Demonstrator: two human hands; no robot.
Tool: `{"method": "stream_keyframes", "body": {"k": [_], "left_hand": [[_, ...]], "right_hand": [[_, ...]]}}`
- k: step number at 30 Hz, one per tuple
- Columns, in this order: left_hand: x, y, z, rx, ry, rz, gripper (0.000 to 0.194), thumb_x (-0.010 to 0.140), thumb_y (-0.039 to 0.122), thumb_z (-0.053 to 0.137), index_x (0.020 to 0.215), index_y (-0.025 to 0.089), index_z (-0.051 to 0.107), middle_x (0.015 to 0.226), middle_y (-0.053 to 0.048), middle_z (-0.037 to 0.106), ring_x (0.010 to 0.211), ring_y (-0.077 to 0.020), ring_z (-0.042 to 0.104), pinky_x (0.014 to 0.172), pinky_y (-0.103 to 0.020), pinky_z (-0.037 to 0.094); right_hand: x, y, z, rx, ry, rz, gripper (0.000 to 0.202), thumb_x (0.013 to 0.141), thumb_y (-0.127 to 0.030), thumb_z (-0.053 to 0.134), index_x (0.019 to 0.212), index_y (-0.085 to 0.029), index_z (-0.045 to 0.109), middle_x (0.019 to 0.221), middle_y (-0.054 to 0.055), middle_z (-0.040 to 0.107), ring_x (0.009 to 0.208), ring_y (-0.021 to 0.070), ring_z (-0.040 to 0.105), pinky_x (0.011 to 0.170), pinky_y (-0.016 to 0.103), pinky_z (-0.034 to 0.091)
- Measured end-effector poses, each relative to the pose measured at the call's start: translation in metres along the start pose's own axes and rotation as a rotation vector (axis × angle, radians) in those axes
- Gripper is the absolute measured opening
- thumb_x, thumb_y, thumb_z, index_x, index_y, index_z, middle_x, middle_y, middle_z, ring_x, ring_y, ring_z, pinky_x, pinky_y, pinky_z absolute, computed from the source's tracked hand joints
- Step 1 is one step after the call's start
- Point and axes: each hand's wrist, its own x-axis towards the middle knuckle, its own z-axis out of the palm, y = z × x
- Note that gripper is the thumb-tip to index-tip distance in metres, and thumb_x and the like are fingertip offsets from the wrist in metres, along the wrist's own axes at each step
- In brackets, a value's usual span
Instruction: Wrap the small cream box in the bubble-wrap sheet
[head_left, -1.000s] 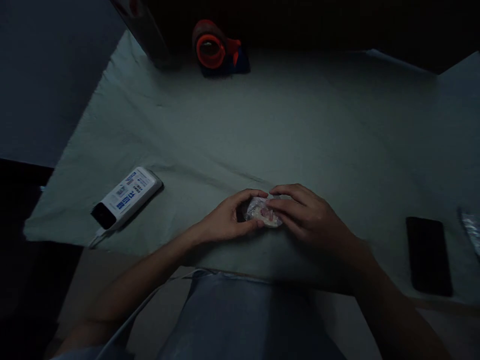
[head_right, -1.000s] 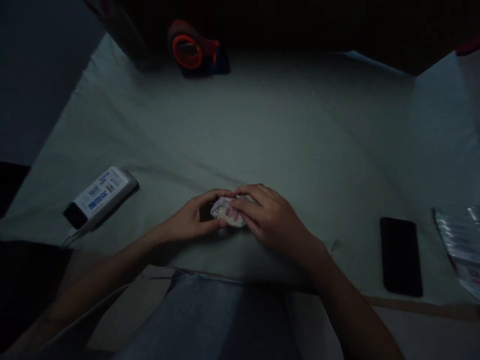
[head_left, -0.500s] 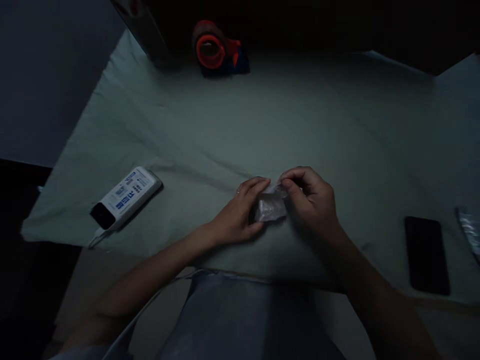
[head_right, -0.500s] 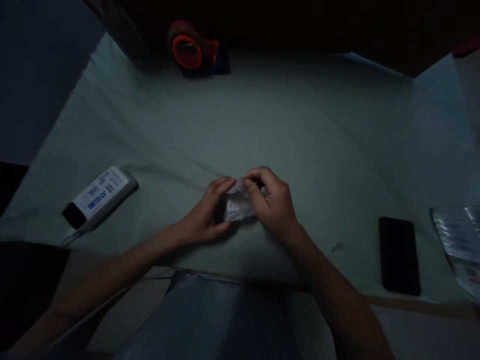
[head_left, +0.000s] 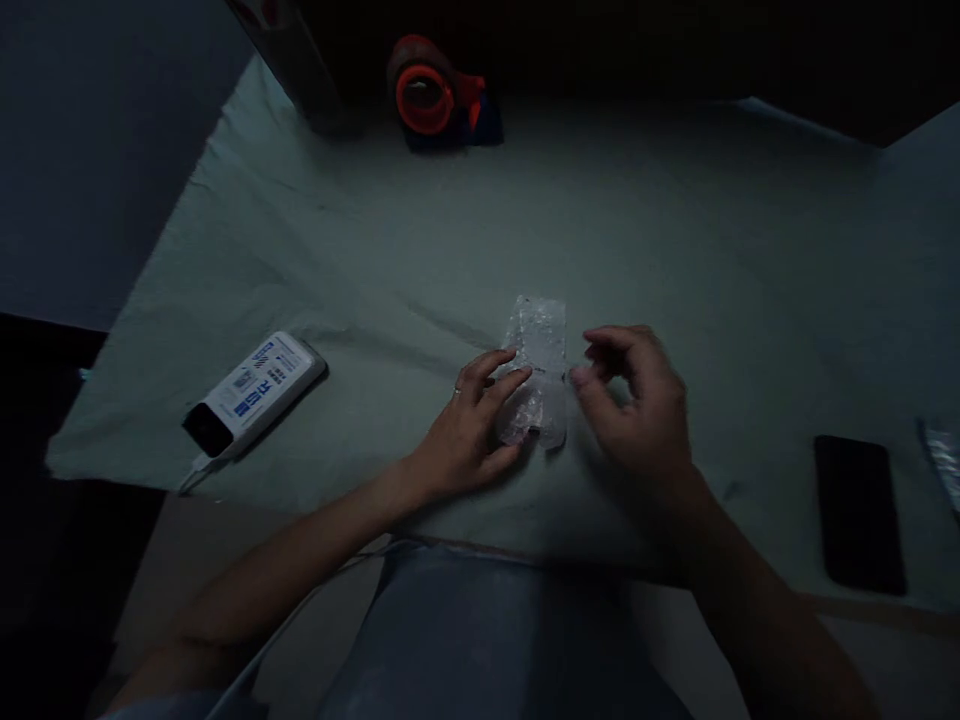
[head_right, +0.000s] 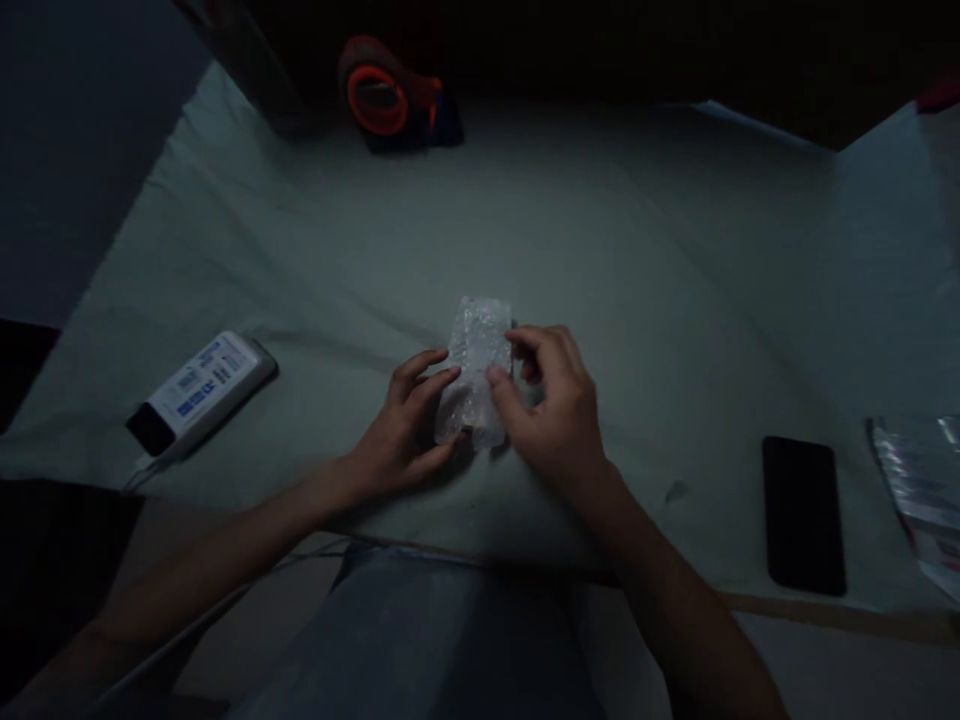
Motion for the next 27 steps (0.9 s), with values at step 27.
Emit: {"method": "stream_keyframes", "body": {"k": [27], "left_hand": [[0.027, -0.013, -0.026, 0.127, -0.173, -0.055, 0.029, 0.084, 0.018, 0.046, 0.105, 0.02, 0.065, 0.146, -0.007, 0.027, 0.141, -0.0313, 0.014, 0.114, -0.052, 0.02]], "right_hand": [[-0.015, 0.042, -0.011, -0.25, -0.196, -0.088, 0.024, 0.08, -0.009, 0.045, 0.094, -0.018, 0.062, 0.116, 0.013, 0.051, 0.104, 0.023, 0.055, 0.088, 0.039, 0.048]]}}
